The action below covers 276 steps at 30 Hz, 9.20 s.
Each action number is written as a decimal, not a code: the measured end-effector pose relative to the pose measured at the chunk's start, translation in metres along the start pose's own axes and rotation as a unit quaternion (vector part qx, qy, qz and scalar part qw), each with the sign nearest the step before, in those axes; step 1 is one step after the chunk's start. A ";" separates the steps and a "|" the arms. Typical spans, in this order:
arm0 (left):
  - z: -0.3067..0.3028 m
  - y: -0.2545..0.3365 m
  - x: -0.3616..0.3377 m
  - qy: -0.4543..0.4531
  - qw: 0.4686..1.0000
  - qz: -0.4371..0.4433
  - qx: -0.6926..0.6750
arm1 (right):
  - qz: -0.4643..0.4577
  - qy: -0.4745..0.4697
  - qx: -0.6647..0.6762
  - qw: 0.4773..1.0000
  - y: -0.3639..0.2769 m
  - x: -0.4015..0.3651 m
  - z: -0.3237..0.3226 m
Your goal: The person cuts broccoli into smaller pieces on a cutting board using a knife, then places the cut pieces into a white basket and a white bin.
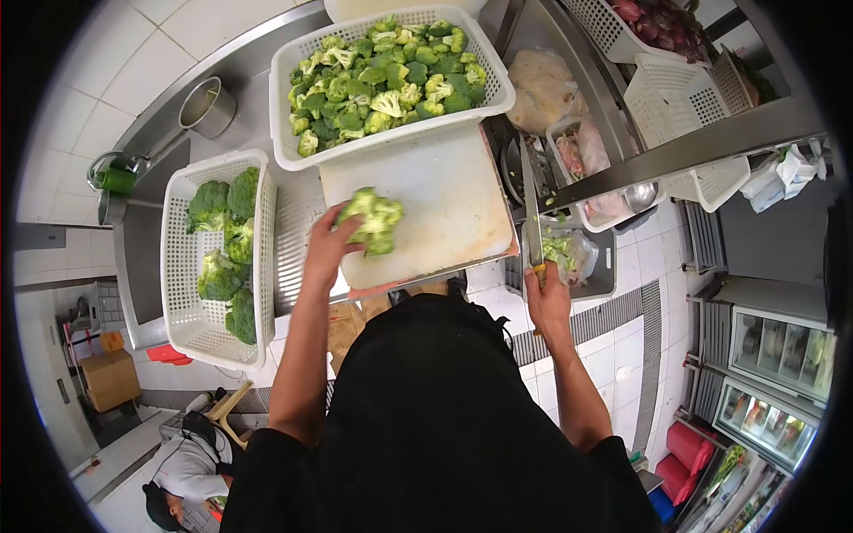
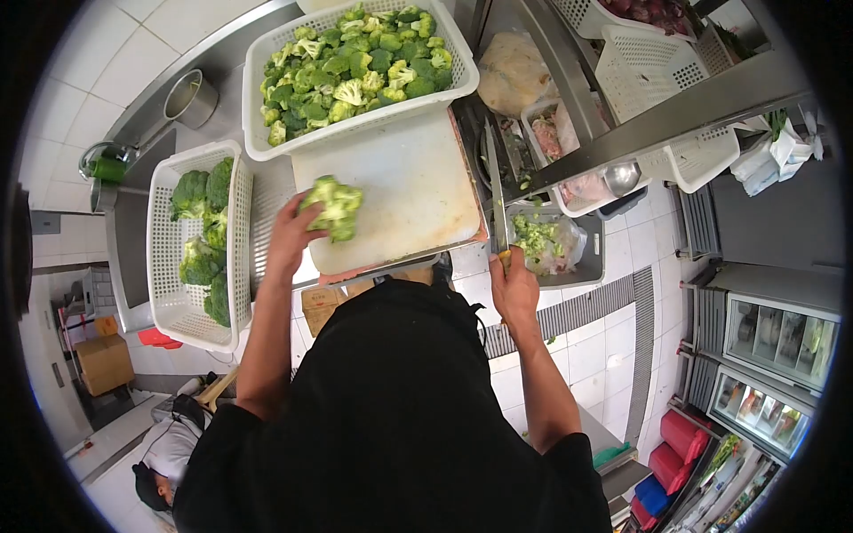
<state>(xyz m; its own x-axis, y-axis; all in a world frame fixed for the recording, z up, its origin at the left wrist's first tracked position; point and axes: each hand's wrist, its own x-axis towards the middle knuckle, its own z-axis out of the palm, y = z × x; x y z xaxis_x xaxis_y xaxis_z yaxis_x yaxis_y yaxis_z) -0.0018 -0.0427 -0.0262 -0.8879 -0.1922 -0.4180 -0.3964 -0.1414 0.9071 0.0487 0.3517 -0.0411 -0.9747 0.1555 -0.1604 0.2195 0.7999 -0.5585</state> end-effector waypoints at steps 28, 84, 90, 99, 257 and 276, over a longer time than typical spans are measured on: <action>0.074 -0.056 0.013 0.073 0.931 0.219 0.283 | -0.066 -0.292 -0.092 0.950 -0.066 -0.029 -0.051; 0.027 -0.037 0.013 0.064 0.893 0.186 0.406 | -0.203 -0.303 -0.183 0.913 -0.102 -0.021 -0.021; 0.023 -0.041 0.015 0.065 0.878 0.224 0.418 | -0.211 -0.286 -0.178 0.918 -0.095 -0.005 0.027; -0.017 -0.029 0.009 0.009 0.904 0.184 0.386 | -0.209 -0.349 -0.149 0.901 -0.098 0.001 -0.034; 0.120 0.003 0.049 -0.023 0.784 0.248 0.568 | 0.001 -0.176 0.042 0.983 -0.018 -0.014 -0.034; 0.135 0.172 0.048 0.110 0.843 0.431 0.301 | 0.008 -0.173 0.023 0.985 -0.008 -0.015 -0.029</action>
<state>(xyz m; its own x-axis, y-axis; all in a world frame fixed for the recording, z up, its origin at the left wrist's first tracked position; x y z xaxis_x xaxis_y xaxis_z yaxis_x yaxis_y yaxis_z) -0.1444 0.0548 0.1161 -0.8677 -0.1569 0.4718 0.2697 0.6486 0.7117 0.0608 0.3595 -0.0110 -0.9005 -0.0450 -0.4325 0.2445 0.7701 -0.5892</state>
